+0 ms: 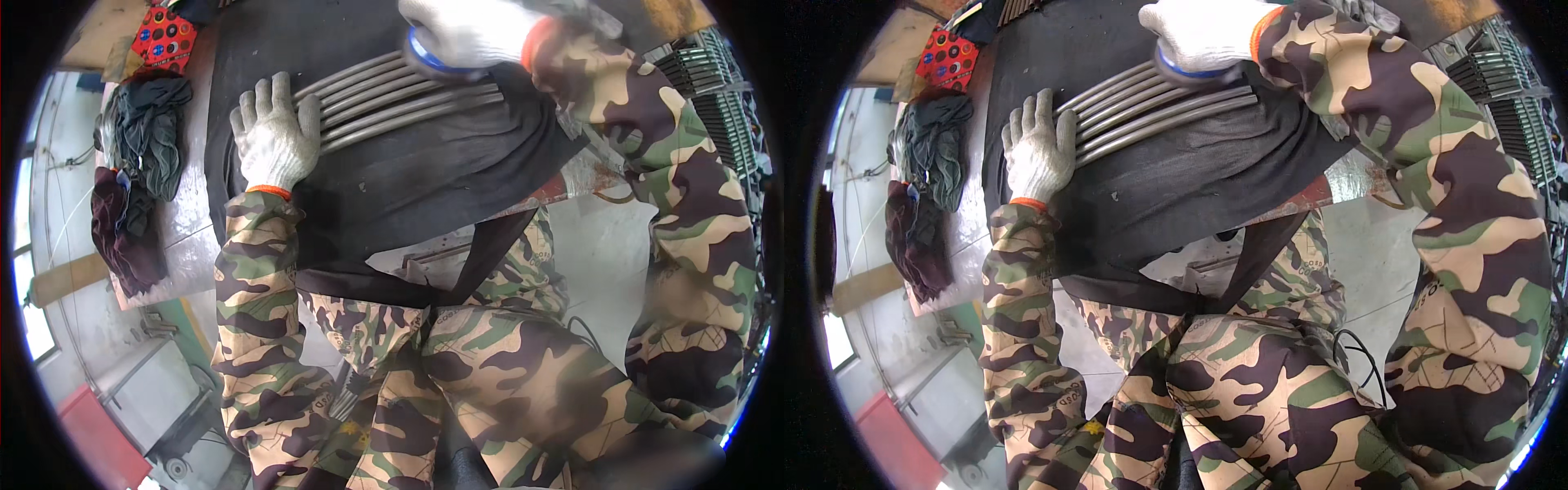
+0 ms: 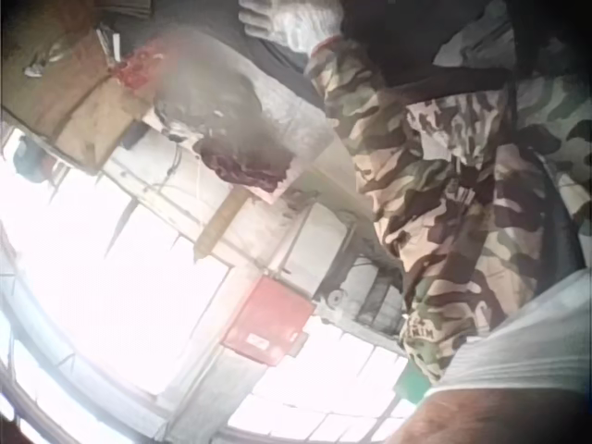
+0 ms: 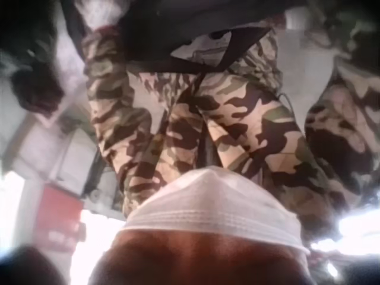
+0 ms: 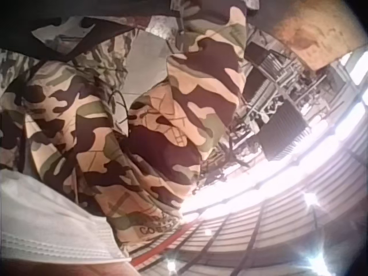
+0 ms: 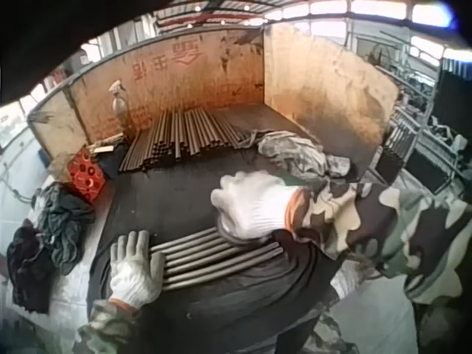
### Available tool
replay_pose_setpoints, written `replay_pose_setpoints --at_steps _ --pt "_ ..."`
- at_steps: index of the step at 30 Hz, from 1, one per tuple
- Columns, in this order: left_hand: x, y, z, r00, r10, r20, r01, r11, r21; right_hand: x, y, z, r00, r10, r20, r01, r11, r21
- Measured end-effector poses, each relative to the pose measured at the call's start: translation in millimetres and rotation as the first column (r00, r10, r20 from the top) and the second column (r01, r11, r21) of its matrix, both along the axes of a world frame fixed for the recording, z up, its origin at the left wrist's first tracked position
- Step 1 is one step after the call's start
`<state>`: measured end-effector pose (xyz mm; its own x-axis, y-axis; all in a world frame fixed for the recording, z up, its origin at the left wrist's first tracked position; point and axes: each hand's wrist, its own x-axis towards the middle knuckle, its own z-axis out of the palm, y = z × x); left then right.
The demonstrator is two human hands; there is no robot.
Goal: Sanding the surface of a bundle of metal rods using a handheld power sander
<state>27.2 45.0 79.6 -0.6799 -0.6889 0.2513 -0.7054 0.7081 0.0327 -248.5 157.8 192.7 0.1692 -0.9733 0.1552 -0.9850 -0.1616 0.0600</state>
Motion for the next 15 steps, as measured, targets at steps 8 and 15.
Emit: replay_pose_setpoints --at_steps 8,15 --pt "2 8 -9 0.997 -0.068 -0.038 0.064 0.993 -0.094 -11 14 -17 0.998 -0.015 -0.063 0.019 0.998 0.058" --pt "8 21 -9 0.991 -0.105 -0.081 0.087 0.977 -0.195 -3 36 -21 0.996 0.094 0.009 -0.094 0.992 0.089"
